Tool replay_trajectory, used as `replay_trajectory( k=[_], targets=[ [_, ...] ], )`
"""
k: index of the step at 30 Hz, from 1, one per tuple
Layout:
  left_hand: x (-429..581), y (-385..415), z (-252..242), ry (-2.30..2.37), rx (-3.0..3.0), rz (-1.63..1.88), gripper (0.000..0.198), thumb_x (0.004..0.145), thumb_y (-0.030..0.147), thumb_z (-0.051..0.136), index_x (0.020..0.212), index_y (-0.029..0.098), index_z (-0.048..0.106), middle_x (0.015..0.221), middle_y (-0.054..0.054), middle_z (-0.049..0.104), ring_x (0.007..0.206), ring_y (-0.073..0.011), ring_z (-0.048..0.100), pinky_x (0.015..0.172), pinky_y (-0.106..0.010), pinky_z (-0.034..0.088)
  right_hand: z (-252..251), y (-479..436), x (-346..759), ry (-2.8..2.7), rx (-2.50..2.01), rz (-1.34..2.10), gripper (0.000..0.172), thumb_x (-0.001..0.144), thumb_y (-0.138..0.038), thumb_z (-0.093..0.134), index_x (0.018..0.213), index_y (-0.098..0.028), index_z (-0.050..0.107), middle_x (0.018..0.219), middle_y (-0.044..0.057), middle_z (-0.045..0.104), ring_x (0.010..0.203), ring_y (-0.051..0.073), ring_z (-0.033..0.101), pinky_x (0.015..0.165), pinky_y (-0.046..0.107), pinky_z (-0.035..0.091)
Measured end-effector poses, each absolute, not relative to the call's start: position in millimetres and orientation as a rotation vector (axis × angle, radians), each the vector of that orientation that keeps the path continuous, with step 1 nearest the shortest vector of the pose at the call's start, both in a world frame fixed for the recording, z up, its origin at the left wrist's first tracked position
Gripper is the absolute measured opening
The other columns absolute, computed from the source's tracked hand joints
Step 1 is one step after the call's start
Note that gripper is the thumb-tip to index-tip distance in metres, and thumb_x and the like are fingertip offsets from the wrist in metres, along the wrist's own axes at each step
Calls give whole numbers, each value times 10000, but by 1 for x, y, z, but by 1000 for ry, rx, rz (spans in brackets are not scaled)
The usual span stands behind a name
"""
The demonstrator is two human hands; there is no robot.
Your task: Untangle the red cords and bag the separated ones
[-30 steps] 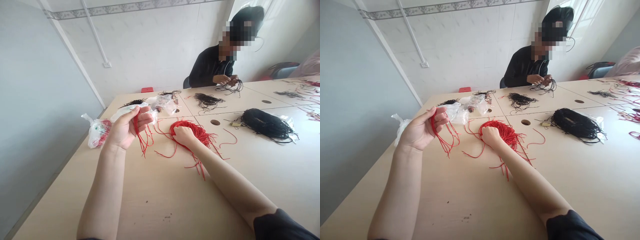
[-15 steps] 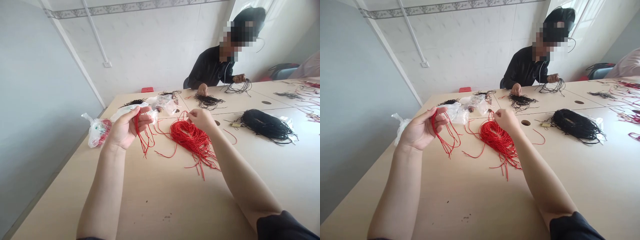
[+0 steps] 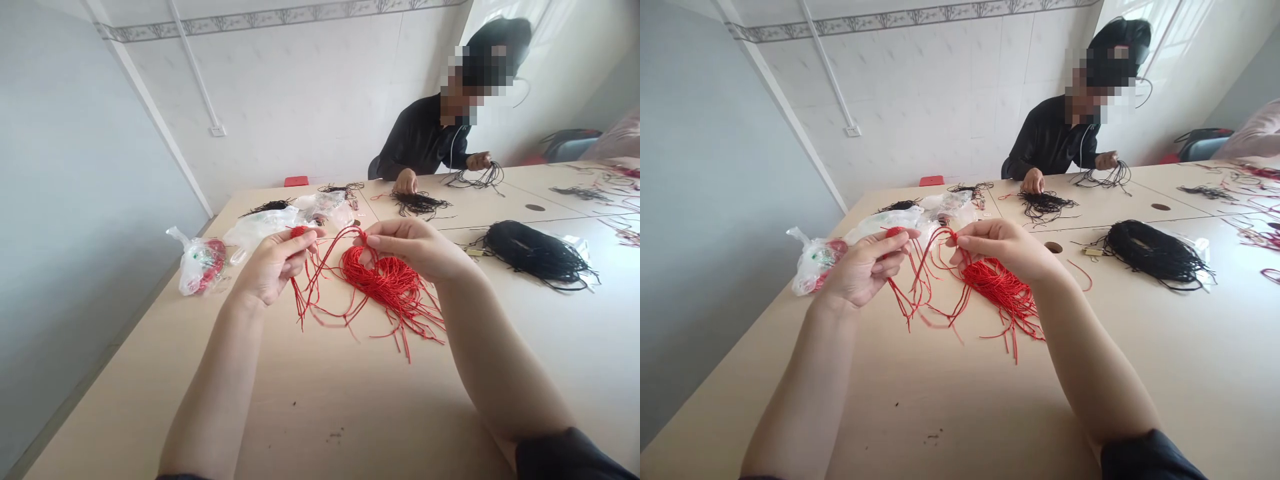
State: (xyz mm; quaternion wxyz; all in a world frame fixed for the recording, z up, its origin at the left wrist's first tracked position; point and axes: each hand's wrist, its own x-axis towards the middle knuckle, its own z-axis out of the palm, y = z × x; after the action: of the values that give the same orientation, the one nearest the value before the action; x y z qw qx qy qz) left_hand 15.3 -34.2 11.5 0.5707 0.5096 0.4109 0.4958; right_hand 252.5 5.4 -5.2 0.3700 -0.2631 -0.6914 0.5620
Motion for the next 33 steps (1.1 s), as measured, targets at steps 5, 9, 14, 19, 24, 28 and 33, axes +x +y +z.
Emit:
replay_trajectory(
  k=[5, 9, 14, 19, 24, 28, 33],
  targets=[
    [25, -42, 10, 1067, 1393, 1023, 190, 796, 357, 689, 785, 168, 709, 531, 65, 321, 450, -43, 186, 429, -240, 119, -2, -5, 242, -1891, -627, 1516, 240, 854, -407, 635, 853, -182, 719, 819, 59, 723, 755, 165, 651, 775, 330, 518],
    [27, -44, 8, 1177, 1518, 1136, 216, 769, 355, 718, 919, 203, 689, 611, 53, 403, 487, -58, 223, 457, -252, 154, -3, -7, 237, -1905, -632, 1512, 213, 869, -371, 618, 918, -191, 721, 857, 49, 730, 797, 158, 663, 810, 327, 518],
    [27, -45, 10, 1202, 1538, 1265, 190, 776, 335, 712, 779, 185, 596, 611, 59, 371, 502, -61, 223, 468, -252, 172, -6, -7, 235, -1836, -605, 1605, 149, 846, -323, 658, 882, -180, 682, 830, 44, 734, 791, 156, 688, 778, 312, 537],
    [26, -52, 17, 1268, 1626, 1063, 299, 851, 447, 608, 716, 180, 594, 537, 68, 270, 487, -70, 207, 477, -258, 185, -7, -8, 235, -1800, -605, 1587, 140, 847, -312, 664, 889, -180, 648, 827, 37, 734, 789, 143, 692, 785, 301, 542],
    [24, -55, 20, 1285, 1693, 838, 286, 811, 426, 665, 679, 178, 611, 538, 65, 312, 492, -65, 228, 500, -253, 222, -7, -8, 234, -1820, -622, 1515, 162, 864, -320, 643, 932, -172, 645, 849, 41, 725, 814, 145, 690, 791, 308, 544],
    [23, -53, 19, 1284, 1689, 819, 227, 815, 395, 661, 722, 190, 647, 531, 65, 326, 494, -69, 242, 502, -254, 230, -7, -9, 234, -1849, -644, 1438, 164, 879, -309, 619, 965, -171, 637, 885, 45, 708, 823, 144, 679, 785, 312, 540],
    [23, -50, 16, 1222, 1696, 799, 211, 820, 382, 651, 749, 184, 664, 612, 35, 500, 556, -82, 395, 562, -251, 326, -8, -12, 232, -1905, -675, 1364, 150, 893, -303, 596, 984, -186, 620, 845, 38, 688, 793, 142, 648, 728, 302, 520]
  ],
)
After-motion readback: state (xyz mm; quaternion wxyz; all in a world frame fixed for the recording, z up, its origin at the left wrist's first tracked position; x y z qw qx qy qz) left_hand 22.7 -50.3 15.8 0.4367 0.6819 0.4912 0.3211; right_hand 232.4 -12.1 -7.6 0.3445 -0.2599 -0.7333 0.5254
